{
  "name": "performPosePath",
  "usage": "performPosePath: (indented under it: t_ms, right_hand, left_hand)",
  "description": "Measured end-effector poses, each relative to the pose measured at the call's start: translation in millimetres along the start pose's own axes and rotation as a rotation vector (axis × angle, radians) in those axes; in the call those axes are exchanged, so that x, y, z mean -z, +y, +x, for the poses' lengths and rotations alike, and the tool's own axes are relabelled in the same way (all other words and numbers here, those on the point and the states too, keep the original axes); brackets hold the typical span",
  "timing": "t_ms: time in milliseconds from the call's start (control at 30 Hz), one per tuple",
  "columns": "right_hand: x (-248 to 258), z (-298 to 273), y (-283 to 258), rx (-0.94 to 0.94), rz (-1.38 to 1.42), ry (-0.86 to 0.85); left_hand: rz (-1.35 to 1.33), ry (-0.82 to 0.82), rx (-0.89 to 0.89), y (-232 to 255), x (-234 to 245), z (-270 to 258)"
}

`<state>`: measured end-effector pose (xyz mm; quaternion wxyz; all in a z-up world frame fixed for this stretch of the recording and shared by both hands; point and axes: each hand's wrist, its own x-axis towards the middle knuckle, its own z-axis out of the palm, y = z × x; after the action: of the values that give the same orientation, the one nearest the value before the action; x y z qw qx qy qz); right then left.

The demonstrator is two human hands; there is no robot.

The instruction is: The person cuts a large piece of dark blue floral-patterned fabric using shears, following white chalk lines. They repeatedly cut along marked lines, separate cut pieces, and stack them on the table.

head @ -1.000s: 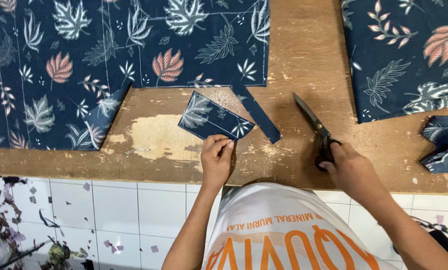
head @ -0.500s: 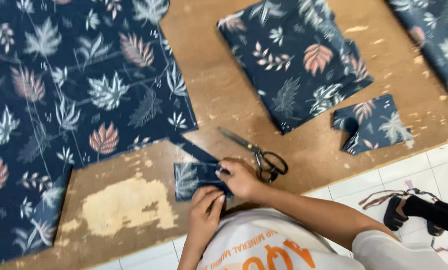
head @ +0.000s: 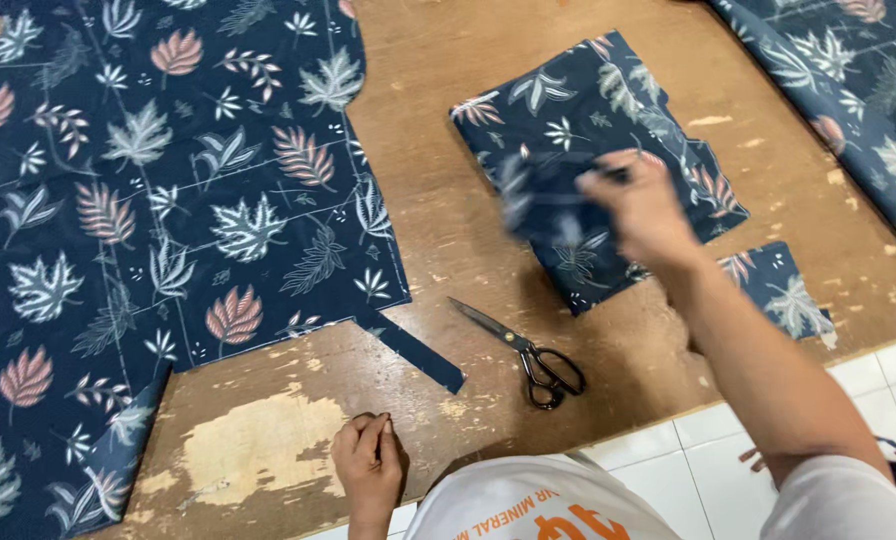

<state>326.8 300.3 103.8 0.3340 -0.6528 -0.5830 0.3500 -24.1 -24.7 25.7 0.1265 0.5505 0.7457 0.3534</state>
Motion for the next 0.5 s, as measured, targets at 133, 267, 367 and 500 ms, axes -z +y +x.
performPosePath:
  t_ms: [133,267,367,500]
  right_hand:
    - [19.6,22.1,50.2,-0.232,0.958,0.130]
    - [24.5,4.3,120.2,-0.505,0.762,0.123]
    - [42.9,-3.7,169.4,-0.206,0.457,0.111]
    - [21.7,29.9,213.2,-0.116,0.220,-0.005]
  left_hand:
    - [0.055,0.023,-0.042,3.7,-2.6,4.4]
    - [-0.061,0.003,-0.054,3.2,4.2,9.1]
    - [-0.023,0.015,-0.075,0.8,5.5,7.9]
    - [0.028,-0.029,-0.036,6.9,13.7,10.9]
